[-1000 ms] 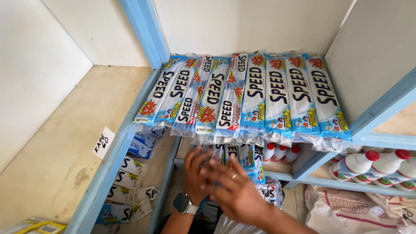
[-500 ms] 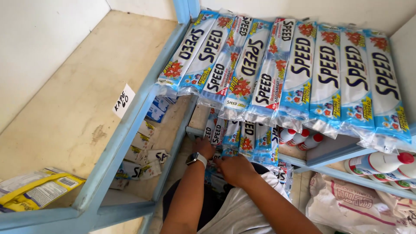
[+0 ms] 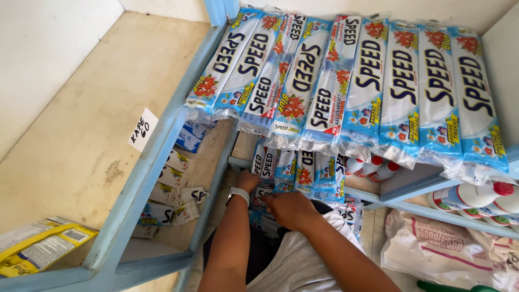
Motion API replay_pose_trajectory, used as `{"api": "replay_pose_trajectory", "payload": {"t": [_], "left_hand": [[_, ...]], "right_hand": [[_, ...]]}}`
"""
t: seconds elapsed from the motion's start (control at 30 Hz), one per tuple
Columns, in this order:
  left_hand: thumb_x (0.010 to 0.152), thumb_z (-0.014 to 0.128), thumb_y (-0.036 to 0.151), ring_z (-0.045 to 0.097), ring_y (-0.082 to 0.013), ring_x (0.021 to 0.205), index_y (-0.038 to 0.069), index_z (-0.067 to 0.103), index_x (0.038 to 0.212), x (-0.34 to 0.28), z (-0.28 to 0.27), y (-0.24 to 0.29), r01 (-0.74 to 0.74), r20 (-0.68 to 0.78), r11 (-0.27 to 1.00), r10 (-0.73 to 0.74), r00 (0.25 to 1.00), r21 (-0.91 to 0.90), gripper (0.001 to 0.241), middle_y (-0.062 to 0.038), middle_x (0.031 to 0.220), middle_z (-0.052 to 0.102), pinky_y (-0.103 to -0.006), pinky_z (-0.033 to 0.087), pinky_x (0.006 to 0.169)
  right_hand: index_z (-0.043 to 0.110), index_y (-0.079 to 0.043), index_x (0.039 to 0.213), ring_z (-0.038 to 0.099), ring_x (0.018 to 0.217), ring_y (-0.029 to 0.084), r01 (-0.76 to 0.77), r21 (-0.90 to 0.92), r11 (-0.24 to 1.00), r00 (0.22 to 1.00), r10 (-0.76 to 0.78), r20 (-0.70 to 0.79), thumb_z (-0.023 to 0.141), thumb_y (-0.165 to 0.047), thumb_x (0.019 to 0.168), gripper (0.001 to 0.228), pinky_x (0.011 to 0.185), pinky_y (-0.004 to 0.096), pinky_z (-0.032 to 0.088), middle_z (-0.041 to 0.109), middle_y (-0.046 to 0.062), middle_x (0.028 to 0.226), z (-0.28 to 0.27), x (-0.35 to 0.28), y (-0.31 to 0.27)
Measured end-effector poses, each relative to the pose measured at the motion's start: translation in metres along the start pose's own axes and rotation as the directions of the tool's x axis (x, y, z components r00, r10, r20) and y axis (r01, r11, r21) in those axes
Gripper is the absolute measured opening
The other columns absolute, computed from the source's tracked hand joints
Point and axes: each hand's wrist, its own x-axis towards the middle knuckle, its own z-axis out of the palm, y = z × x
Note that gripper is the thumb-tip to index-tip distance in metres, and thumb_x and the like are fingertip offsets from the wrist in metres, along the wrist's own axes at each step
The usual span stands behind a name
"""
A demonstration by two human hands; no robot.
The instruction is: Organizing detergent bars on a grocery store shelf.
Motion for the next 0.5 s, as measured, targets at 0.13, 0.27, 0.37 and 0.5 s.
{"api": "replay_pose_trajectory", "payload": {"t": [0.13,0.27,0.37,0.5], "left_hand": [[0.098,0.060,0.033,0.070,-0.0389,0.104,0.002,0.072,0.111,-0.036,-0.015,0.023,-0.009,-0.024,0.985,0.013,1.000,0.174,0.036,-0.022,0.116,0.071,-0.0524,0.056,0.091],[0.095,0.063,0.031,0.068,-0.0387,0.105,0.003,0.072,0.110,-0.010,-0.004,0.010,-0.005,-0.097,0.980,0.025,0.995,0.197,0.034,-0.021,0.117,0.072,-0.0522,0.052,0.093],[0.100,0.059,0.028,0.064,-0.0467,0.106,-0.002,0.073,0.110,0.024,0.005,-0.014,-0.338,-0.342,0.935,0.353,0.871,0.103,0.035,-0.030,0.119,0.067,-0.0544,0.051,0.093],[0.100,0.056,0.038,0.070,-0.0379,0.097,0.002,0.063,0.121,-0.060,-0.037,0.032,-0.182,-0.233,0.951,0.123,0.965,-0.249,0.043,-0.020,0.106,0.073,-0.0477,0.055,0.083]], "right_hand": [[0.064,-0.021,0.129,0.069,0.101,0.035,-0.021,0.005,1.000,1.000,0.021,0.018,0.056,-0.028,0.097,0.034,0.084,0.049,0.055,0.072,0.010,0.113,0.001,0.001,0.001],[0.062,-0.022,0.132,0.067,0.105,0.036,-0.036,0.069,0.997,0.999,0.036,0.002,0.057,-0.029,0.096,0.037,0.086,0.051,0.054,0.071,0.012,0.114,-0.004,-0.001,-0.001],[0.061,-0.021,0.133,0.066,0.106,0.038,-0.038,0.061,0.997,0.999,0.040,-0.032,0.055,-0.031,0.099,0.036,0.088,0.052,0.053,0.070,0.013,0.116,-0.001,0.001,0.002],[0.063,-0.023,0.133,0.067,0.107,0.038,0.006,0.100,0.995,0.997,0.002,-0.075,0.058,-0.030,0.095,0.040,0.090,0.051,0.054,0.070,0.013,0.118,0.007,0.005,0.009]]}}
